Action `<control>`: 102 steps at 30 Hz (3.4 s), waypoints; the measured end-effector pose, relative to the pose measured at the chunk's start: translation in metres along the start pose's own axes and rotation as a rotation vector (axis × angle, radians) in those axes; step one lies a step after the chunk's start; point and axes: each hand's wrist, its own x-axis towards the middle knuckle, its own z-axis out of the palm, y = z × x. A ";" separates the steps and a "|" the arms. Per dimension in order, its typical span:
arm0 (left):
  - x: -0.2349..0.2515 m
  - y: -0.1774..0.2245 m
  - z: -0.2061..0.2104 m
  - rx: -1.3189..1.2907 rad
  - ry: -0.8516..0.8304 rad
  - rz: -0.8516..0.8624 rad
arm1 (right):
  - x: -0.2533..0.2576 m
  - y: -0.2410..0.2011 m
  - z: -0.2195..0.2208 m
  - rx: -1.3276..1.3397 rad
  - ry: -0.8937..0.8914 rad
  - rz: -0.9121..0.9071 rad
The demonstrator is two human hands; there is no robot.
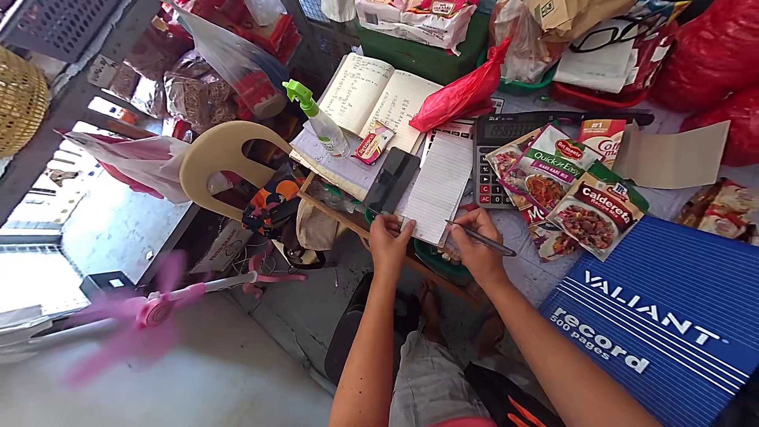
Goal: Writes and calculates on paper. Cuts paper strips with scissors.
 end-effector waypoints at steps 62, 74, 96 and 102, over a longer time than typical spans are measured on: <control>-0.013 -0.010 0.036 -0.233 -0.035 -0.037 | 0.007 0.017 0.017 -0.336 -0.230 -0.155; -0.014 -0.010 0.036 -0.244 -0.030 -0.034 | 0.007 0.017 0.017 -0.341 -0.221 -0.155; -0.013 -0.011 0.036 -0.241 -0.032 -0.035 | 0.010 0.007 0.005 -0.352 -0.166 -0.076; -0.014 -0.011 0.037 -0.240 -0.024 -0.027 | 0.006 0.017 0.003 -0.375 -0.187 -0.124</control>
